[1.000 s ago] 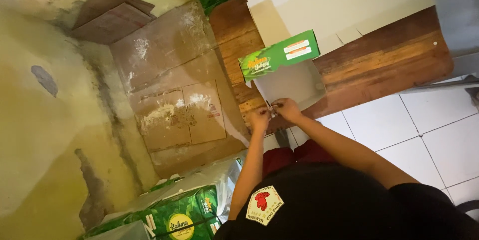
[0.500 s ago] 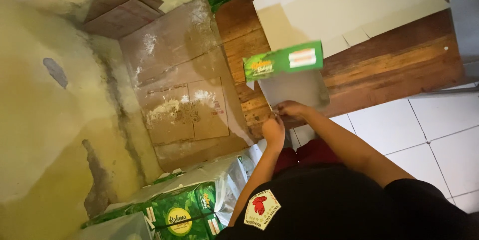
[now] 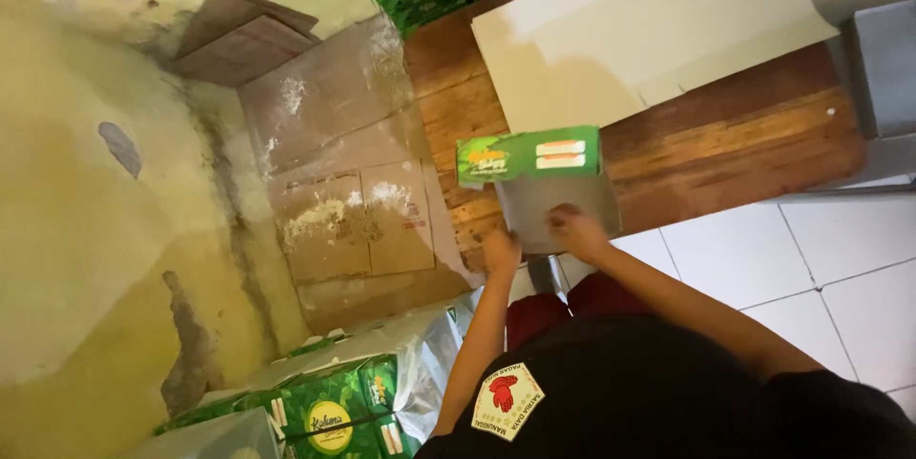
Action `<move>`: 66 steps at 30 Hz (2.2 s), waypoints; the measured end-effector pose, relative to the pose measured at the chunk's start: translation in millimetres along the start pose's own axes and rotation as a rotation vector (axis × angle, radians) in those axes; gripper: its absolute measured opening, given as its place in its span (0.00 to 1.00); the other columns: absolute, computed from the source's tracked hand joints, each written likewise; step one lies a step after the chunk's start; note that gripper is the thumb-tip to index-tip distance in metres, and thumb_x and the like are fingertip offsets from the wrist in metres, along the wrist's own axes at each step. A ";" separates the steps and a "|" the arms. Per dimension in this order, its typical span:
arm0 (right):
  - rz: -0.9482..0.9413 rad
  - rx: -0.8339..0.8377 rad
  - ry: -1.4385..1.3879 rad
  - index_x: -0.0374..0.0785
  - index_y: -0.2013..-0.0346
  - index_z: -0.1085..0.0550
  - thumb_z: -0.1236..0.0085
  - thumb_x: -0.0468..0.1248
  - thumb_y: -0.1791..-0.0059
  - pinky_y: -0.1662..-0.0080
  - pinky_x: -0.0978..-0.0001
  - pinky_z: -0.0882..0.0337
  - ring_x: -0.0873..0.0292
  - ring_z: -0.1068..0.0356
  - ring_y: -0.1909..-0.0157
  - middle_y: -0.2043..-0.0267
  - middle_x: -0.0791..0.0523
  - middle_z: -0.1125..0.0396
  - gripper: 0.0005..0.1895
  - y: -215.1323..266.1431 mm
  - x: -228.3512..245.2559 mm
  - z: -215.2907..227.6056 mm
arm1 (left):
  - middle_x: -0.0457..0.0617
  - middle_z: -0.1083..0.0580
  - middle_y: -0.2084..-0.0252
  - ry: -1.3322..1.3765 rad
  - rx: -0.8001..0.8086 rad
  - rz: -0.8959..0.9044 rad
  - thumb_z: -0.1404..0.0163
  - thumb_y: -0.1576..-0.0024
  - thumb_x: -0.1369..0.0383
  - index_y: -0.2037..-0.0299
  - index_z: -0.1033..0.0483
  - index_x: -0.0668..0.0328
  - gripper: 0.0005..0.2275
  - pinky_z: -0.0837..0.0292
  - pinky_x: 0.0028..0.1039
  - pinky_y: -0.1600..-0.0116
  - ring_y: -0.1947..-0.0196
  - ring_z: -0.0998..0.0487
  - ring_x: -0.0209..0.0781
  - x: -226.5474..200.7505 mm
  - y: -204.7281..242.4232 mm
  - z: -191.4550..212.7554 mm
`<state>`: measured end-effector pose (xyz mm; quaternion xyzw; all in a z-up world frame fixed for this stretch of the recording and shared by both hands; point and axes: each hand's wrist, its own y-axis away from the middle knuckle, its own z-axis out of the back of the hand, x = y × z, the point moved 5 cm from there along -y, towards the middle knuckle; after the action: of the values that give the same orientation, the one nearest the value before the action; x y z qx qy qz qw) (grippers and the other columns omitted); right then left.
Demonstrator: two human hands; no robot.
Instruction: Assembling cardboard cake boxes.
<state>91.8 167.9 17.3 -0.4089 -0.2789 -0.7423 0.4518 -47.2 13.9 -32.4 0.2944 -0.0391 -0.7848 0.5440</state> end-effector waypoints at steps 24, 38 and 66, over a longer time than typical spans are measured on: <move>-0.698 -0.191 0.288 0.39 0.63 0.20 0.49 0.57 0.46 0.58 0.49 0.24 0.45 0.22 0.56 0.65 0.48 0.23 0.24 -32.6 -45.0 207.2 | 0.84 0.43 0.32 0.716 0.065 -0.222 0.37 0.49 0.63 0.30 0.49 0.81 0.42 0.51 0.65 0.28 0.32 0.43 0.82 -81.3 -9.3 -11.2; -0.228 0.101 0.828 0.66 0.24 0.52 0.41 0.35 0.54 0.53 0.59 0.20 0.54 0.22 0.53 0.50 0.58 0.27 0.48 -3.2 42.9 235.6 | 0.55 0.25 0.41 0.875 -0.205 -0.315 0.55 0.35 0.66 0.41 0.27 0.72 0.18 0.42 0.20 0.27 0.39 0.25 0.40 -134.1 39.2 68.3; -0.784 -0.223 -0.076 0.33 0.33 0.37 0.55 0.64 0.51 0.39 0.47 0.34 0.37 0.36 0.35 0.34 0.39 0.38 0.43 62.3 23.5 240.3 | 0.59 0.48 0.23 1.236 0.795 0.436 0.68 0.53 0.27 0.24 0.52 0.44 0.48 0.55 0.73 0.34 0.28 0.47 0.78 -57.5 97.5 -8.0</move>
<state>227.0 318.5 162.9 -0.3454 -0.3480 -0.8681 0.0770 51.3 26.9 22.5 0.8389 -0.0644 -0.2792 0.4628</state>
